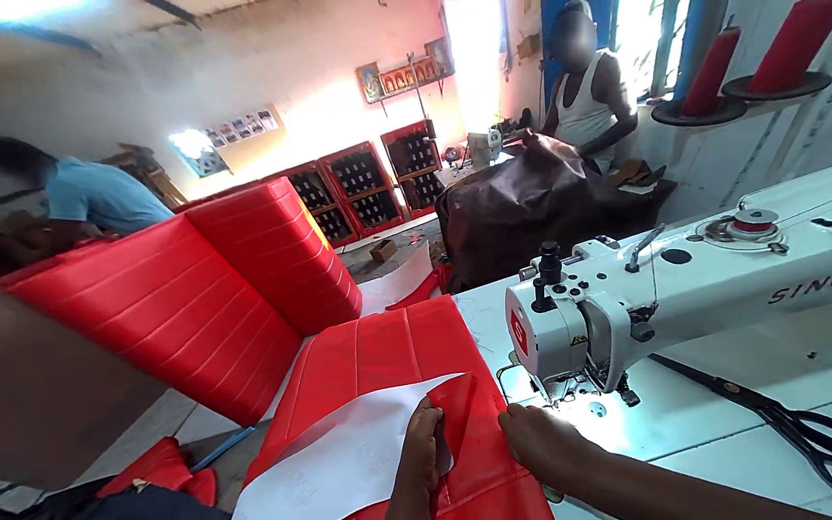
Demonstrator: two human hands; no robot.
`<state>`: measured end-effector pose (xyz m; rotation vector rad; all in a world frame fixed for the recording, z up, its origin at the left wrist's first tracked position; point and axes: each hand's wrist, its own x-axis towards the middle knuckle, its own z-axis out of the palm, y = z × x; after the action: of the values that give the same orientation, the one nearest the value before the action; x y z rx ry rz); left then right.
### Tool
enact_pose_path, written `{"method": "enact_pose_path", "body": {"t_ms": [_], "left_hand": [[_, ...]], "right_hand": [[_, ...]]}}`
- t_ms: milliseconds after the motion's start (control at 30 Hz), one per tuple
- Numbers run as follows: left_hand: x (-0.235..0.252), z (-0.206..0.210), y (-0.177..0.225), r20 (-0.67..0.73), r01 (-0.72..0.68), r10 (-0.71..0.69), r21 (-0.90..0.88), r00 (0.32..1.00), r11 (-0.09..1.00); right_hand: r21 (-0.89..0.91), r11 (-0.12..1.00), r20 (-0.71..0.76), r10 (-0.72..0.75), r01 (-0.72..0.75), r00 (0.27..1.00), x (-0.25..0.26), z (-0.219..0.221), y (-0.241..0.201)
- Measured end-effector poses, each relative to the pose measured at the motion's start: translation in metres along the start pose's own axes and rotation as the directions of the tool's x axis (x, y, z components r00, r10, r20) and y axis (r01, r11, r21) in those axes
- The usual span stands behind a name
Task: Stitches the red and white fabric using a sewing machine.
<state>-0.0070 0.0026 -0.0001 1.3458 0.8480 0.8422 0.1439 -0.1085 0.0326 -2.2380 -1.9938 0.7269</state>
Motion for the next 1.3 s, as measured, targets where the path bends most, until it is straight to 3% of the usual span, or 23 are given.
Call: {"method": "enact_pose_path", "body": {"t_ms": [100, 267, 467, 600, 700, 1133, 1300], "left_hand": [[0.001, -0.001, -0.002, 0.006, -0.004, 0.004, -0.017, 1.0, 1.0], [0.003, -0.002, -0.003, 0.022, -0.001, 0.001, -0.014, 1.0, 1.0], [0.002, -0.001, -0.001, 0.015, 0.006, -0.006, -0.02, 1.0, 1.0], [0.002, -0.002, -0.004, 0.018, 0.004, -0.004, -0.027, 1.0, 1.0], [0.003, -0.003, -0.005, 0.027, -0.005, 0.006, -0.036, 1.0, 0.999], [0.003, -0.002, -0.007, 0.036, -0.022, 0.023, -0.026, 0.999, 0.999], [0.001, -0.002, -0.005, 0.078, -0.035, 0.036, -0.006, 0.996, 0.999]], "right_hand": [[0.082, 0.993, 0.032, 0.079, -0.081, 0.996, 0.004, -0.007, 0.0], [0.258, 0.96, -0.2, 0.158, -0.104, 0.967, 0.006, 0.005, 0.015], [0.158, 0.987, -0.096, 0.0, 0.016, 0.995, 0.012, 0.005, 0.018], [0.11, 0.985, -0.032, 0.14, -0.136, 0.99, 0.013, -0.004, 0.002], [0.167, 0.958, -0.095, 0.25, -0.233, 0.963, 0.016, -0.003, 0.0], [0.138, 0.949, -0.047, 0.292, -0.283, 0.955, 0.026, -0.011, -0.015], [0.185, 0.972, -0.054, 0.154, -0.142, 0.987, -0.024, 0.008, -0.007]]}}
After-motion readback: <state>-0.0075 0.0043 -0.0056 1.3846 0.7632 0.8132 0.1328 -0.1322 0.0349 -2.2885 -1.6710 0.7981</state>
